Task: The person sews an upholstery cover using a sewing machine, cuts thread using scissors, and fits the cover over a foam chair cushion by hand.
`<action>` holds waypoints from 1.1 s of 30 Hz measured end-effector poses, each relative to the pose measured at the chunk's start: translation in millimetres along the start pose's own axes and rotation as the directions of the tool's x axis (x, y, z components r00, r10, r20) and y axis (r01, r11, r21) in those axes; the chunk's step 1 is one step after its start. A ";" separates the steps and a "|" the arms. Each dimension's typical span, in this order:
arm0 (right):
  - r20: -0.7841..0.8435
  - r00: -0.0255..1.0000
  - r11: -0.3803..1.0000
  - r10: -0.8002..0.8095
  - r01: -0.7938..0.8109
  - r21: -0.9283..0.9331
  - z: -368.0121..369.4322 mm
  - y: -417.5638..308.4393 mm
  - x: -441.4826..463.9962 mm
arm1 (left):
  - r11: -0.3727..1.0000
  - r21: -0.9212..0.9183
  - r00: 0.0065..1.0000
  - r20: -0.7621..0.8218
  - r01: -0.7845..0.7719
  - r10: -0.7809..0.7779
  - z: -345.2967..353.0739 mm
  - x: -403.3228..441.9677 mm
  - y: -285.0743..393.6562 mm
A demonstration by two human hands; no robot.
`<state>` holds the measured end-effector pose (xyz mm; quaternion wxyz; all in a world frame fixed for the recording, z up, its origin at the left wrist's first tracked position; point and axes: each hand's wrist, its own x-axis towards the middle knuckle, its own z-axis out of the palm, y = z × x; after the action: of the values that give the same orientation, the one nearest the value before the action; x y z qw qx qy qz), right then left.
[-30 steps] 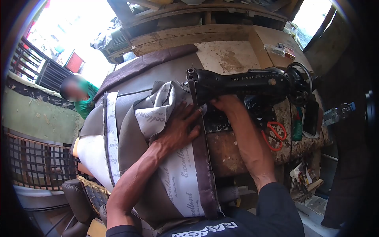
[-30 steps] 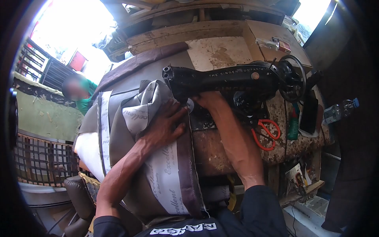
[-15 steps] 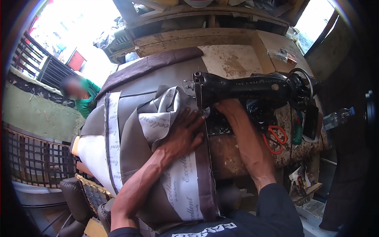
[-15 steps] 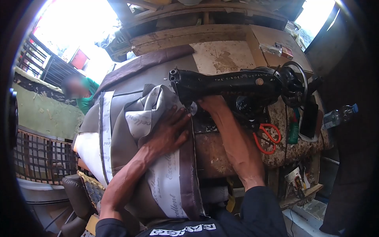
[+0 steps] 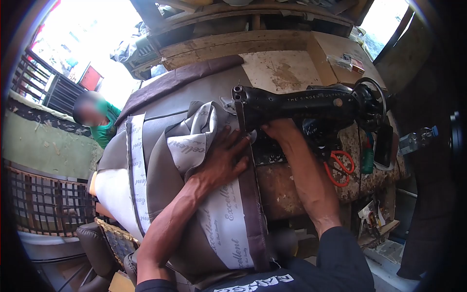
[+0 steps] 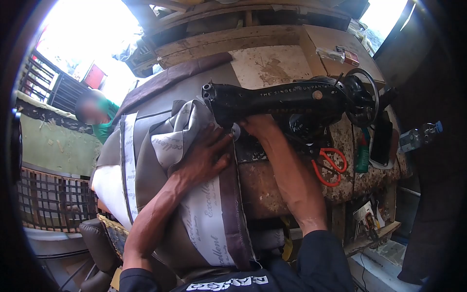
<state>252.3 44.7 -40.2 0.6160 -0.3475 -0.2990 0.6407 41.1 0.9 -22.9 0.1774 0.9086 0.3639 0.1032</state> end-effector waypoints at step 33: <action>-0.217 0.968 0.819 -0.129 -0.019 -0.573 71.2 29.0 -246.6 | 0.685 -0.609 0.579 -0.411 0.400 -0.704 -44.3 -214.2 170.8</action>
<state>177.5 -199.8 -3.5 0.5344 -0.5834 -0.4082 0.4554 -19.2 -252.5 73.0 0.2776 0.5871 0.6384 0.4132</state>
